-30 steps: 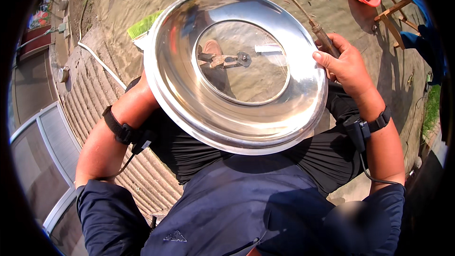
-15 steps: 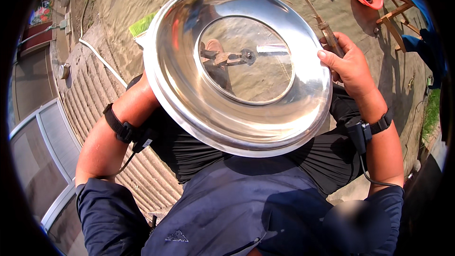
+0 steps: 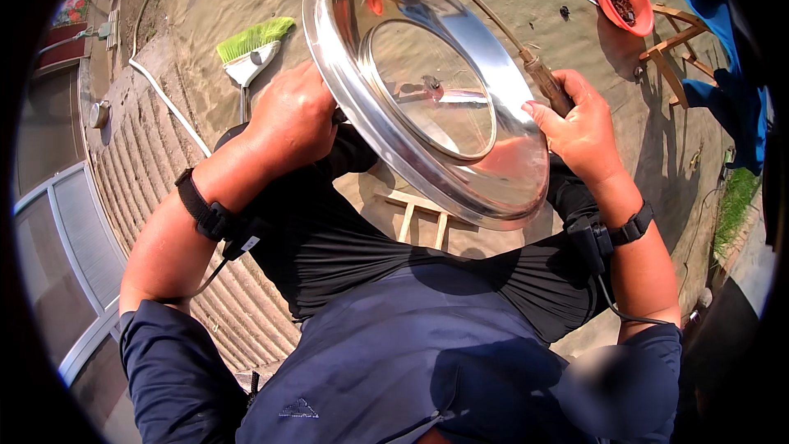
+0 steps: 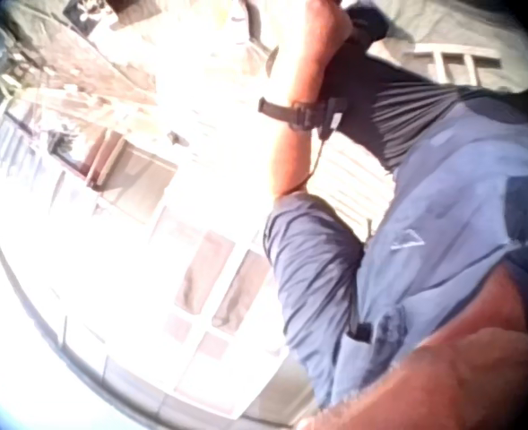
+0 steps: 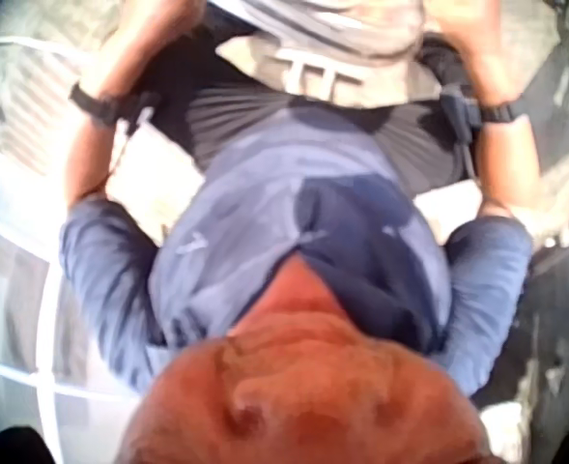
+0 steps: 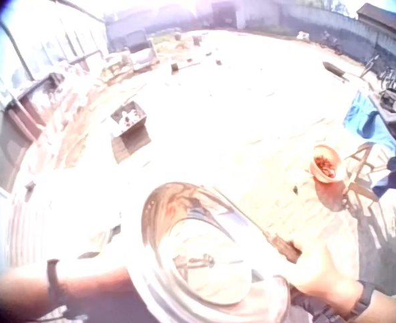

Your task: The person repairs a metal pot lid by first using pliers to tighten or adjust the handle attachment on a transparent lid and then using an angle grinder to smooth the edges of a metal basin.

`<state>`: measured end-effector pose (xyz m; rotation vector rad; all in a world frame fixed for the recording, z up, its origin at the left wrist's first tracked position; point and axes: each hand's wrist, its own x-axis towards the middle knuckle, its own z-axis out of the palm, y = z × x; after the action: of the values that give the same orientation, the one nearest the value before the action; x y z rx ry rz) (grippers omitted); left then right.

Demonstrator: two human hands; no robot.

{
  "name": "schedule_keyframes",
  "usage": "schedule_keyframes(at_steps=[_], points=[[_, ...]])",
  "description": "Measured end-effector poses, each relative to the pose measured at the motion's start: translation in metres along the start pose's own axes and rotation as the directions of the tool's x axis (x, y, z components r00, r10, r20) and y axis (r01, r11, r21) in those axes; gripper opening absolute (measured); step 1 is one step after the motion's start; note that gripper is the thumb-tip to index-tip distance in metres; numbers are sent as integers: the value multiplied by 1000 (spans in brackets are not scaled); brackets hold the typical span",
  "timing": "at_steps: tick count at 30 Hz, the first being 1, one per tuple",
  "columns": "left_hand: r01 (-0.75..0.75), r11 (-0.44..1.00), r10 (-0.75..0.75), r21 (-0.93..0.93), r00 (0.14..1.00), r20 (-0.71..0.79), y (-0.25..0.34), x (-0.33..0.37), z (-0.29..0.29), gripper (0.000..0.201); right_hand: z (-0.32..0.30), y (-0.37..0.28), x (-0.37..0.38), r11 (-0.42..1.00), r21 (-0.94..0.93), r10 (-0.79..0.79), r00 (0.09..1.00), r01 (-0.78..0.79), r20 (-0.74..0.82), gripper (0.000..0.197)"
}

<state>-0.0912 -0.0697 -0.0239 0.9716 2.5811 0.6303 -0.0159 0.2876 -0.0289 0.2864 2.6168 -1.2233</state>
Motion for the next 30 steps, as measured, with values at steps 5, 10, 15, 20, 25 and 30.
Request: schedule_keyframes(at_steps=[5, 10, 15, 20, 25, 30], points=[[9, 925, 2, 381, 1000, -30, 11, 12, 0, 23, 5, -39, -21, 707, 707, -40, 997, -15, 61, 21], [5, 870, -10, 494, 1000, 6, 22, 21, 3, 20, 8, -57, -32, 568, 819, -60, 997, 82, -58, 36], [-24, 838, 65, 545, 996, -56, 35, 33, 15, 23, 6, -54, -28, 841, 534, -85, 996, 90, -33, 52], [-38, 823, 94, 567, 993, -69, 45, 43, 26, 18, 5, -47, -24, 864, 498, -57, 997, 72, -46, 38], [4, 845, 64, 535, 992, -109, 39, 48, 42, 19, -5, -30, -17, 895, 444, 18, 992, 39, -124, 21], [-16, 875, 106, 484, 981, -160, 34, 48, 46, 29, -12, -4, -8, 850, 515, 29, 967, 109, -251, 18]])
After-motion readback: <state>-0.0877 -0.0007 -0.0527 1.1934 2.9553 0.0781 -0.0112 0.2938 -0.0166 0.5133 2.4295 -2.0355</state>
